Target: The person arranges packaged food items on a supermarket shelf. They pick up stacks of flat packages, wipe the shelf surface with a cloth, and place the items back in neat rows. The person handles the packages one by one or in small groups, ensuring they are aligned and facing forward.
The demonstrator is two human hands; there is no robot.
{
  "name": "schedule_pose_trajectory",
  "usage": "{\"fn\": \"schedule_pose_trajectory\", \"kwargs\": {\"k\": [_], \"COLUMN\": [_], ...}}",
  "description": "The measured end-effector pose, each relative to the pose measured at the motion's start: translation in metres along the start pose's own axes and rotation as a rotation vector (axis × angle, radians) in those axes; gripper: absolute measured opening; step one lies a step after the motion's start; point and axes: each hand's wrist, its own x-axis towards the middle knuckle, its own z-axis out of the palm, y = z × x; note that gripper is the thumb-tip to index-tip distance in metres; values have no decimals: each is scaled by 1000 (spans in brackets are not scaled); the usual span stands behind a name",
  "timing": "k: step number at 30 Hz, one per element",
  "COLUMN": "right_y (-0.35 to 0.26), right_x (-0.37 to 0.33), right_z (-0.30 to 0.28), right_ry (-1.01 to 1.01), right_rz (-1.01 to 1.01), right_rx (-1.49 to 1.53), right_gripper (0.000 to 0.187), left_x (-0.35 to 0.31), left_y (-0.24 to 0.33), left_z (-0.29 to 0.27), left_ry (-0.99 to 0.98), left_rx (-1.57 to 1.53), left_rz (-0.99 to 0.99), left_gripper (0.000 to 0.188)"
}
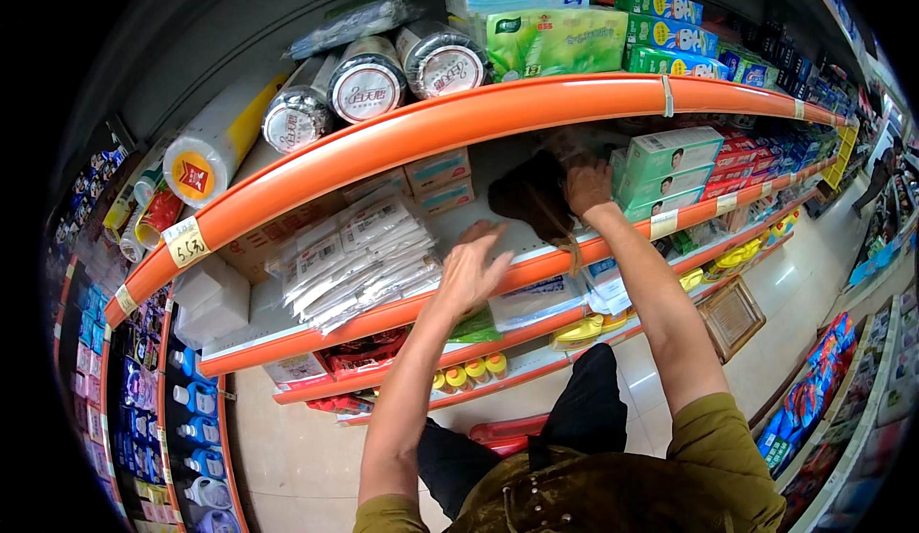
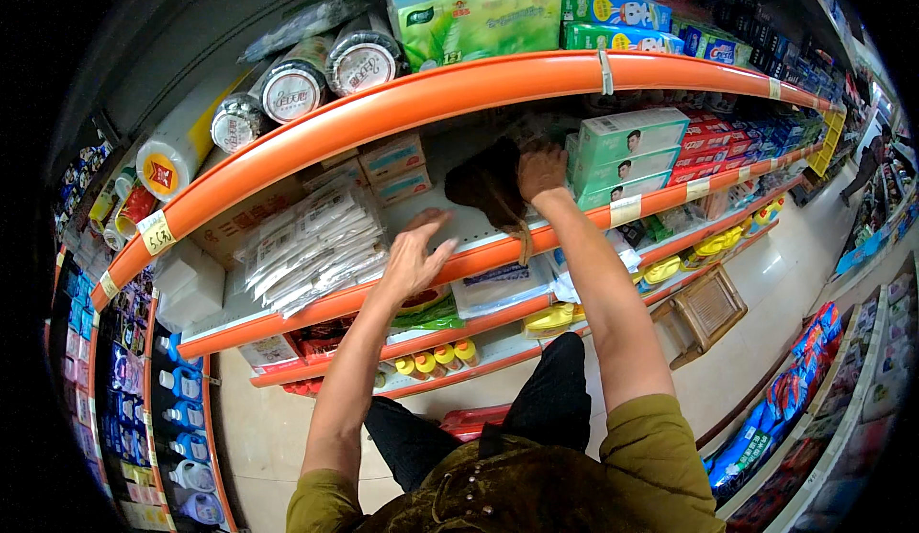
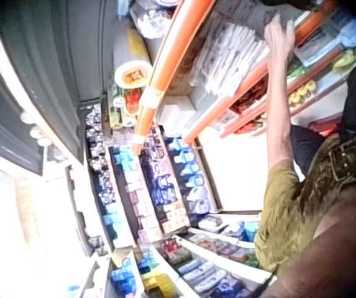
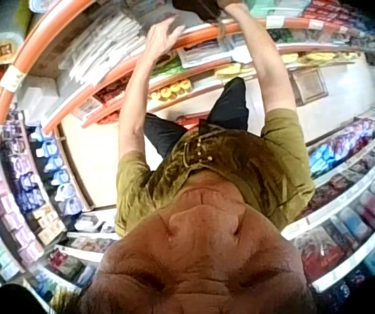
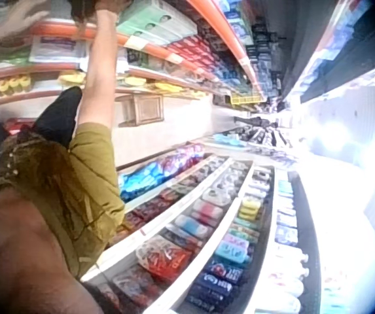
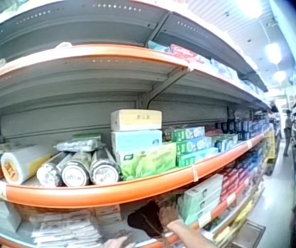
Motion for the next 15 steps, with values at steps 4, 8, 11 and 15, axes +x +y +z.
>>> {"fn": "schedule_pose_trajectory", "kwargs": {"k": [4,8,11,15], "right_y": [0,14,14,31], "right_x": [2,10,11,18], "right_z": [-4,-8,-26,23], "right_ry": [-57,-219,-284,-400], "right_rz": [48,120,190,263], "right_rx": [57,357,665,997], "right_gripper": [42,48,60,65], "left_x": [37,62,69,77], "left_y": [-6,13,16,22], "left_z": [47,67,76,78], "left_ry": [-43,-188,-235,-203], "left_rx": [-25,105,298,322], "left_rz": [-153,-217,-245,-275], "left_gripper": [73,81,77,52]}}
